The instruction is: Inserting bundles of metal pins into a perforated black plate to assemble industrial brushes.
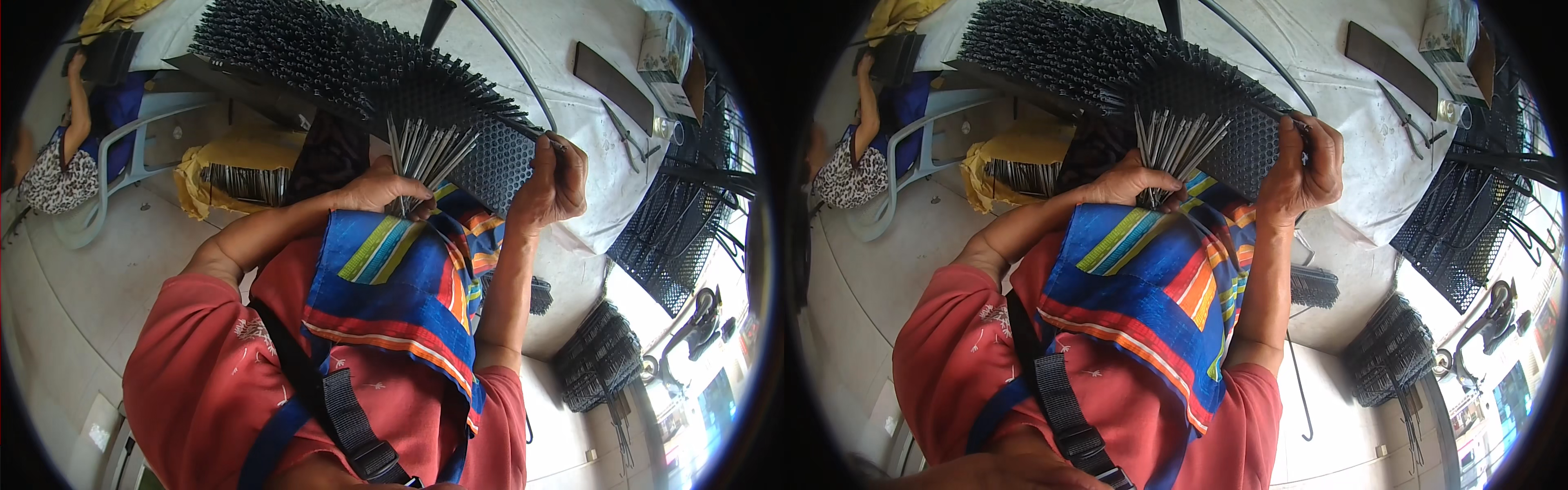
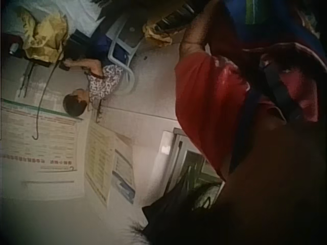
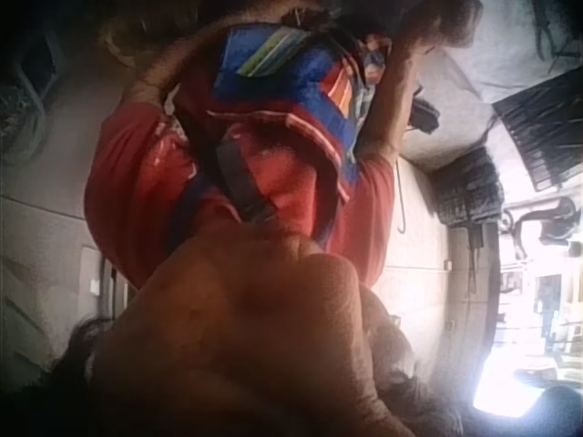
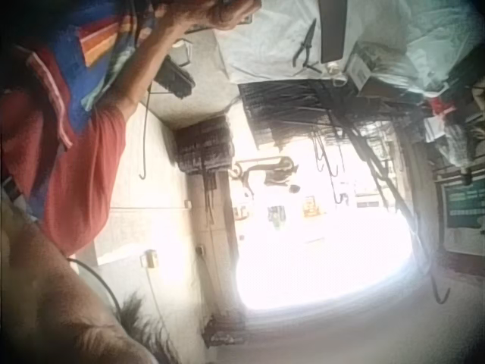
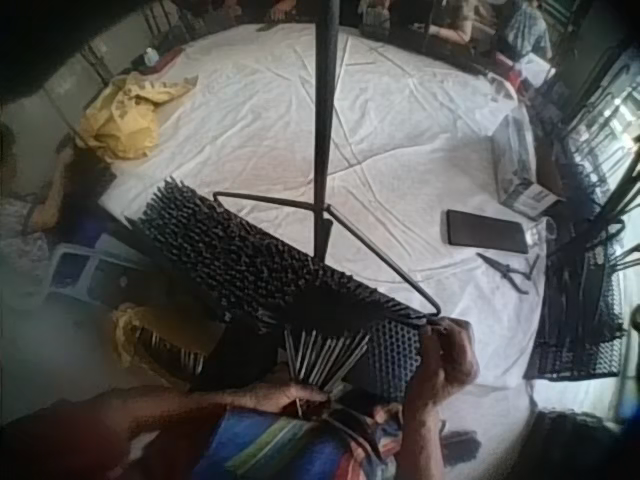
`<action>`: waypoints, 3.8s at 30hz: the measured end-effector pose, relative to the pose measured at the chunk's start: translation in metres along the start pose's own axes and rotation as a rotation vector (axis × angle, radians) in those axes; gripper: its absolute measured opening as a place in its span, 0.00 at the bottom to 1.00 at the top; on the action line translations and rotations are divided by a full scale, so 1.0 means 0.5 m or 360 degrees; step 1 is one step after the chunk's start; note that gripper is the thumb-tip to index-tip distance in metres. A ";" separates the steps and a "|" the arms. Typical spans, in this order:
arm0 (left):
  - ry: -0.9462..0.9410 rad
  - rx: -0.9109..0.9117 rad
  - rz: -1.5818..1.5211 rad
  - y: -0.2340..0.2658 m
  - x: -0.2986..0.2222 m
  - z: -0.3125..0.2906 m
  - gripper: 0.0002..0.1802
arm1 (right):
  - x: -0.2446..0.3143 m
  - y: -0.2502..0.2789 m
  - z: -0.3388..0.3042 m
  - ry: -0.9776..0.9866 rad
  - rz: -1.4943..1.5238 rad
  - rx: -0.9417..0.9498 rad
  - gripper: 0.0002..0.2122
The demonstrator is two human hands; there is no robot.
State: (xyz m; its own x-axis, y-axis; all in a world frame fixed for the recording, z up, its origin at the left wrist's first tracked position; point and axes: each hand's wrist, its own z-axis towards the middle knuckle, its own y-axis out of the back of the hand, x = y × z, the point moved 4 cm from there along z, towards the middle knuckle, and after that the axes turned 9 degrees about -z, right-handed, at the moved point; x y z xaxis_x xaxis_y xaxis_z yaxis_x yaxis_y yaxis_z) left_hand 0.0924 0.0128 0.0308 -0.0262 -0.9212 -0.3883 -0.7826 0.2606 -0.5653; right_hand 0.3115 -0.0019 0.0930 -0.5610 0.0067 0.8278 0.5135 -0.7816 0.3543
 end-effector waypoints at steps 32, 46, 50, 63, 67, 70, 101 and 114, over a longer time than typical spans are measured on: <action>0.0006 -0.0114 -0.0232 -0.003 0.002 0.012 0.08 | 0.019 -0.035 0.028 0.0014 -0.0195 0.0209 0.06; 0.0068 -0.0087 -0.0270 -0.001 0.009 0.013 0.14 | 0.063 -0.058 0.010 0.0537 -0.0961 0.0446 0.11; 0.0010 -0.0058 -0.0261 0.007 0.010 0.024 0.11 | 0.055 -0.019 -0.023 0.0495 -0.0746 0.0256 0.10; 0.0136 0.0055 -0.0161 -0.008 0.023 0.009 0.17 | -0.003 -0.024 -0.116 -0.1301 0.0058 0.0909 0.06; 0.0233 0.0098 -0.0438 -0.007 0.031 0.005 0.16 | 0.003 -0.020 -0.122 -0.1338 0.0249 0.0845 0.05; 0.0029 -0.0025 -0.0271 -0.015 0.020 0.003 0.11 | 0.000 -0.020 -0.131 -0.1494 0.0376 0.0752 0.04; 0.0057 -0.0188 -0.0180 -0.005 0.008 0.009 0.07 | 0.006 0.029 0.018 -0.0028 -0.0031 -0.0014 0.05; 0.0009 -0.0141 -0.0163 -0.003 0.006 0.009 0.08 | 0.026 -0.012 0.021 0.0129 -0.0419 0.0167 0.07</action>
State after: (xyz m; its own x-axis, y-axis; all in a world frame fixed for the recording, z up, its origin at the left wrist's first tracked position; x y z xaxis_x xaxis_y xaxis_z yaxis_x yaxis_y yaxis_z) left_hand 0.0964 0.0110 0.0274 0.0529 -0.9434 -0.3275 -0.8332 0.1391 -0.5353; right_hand 0.3080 0.0095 0.1064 -0.7319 0.1474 0.6653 0.4053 -0.6907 0.5989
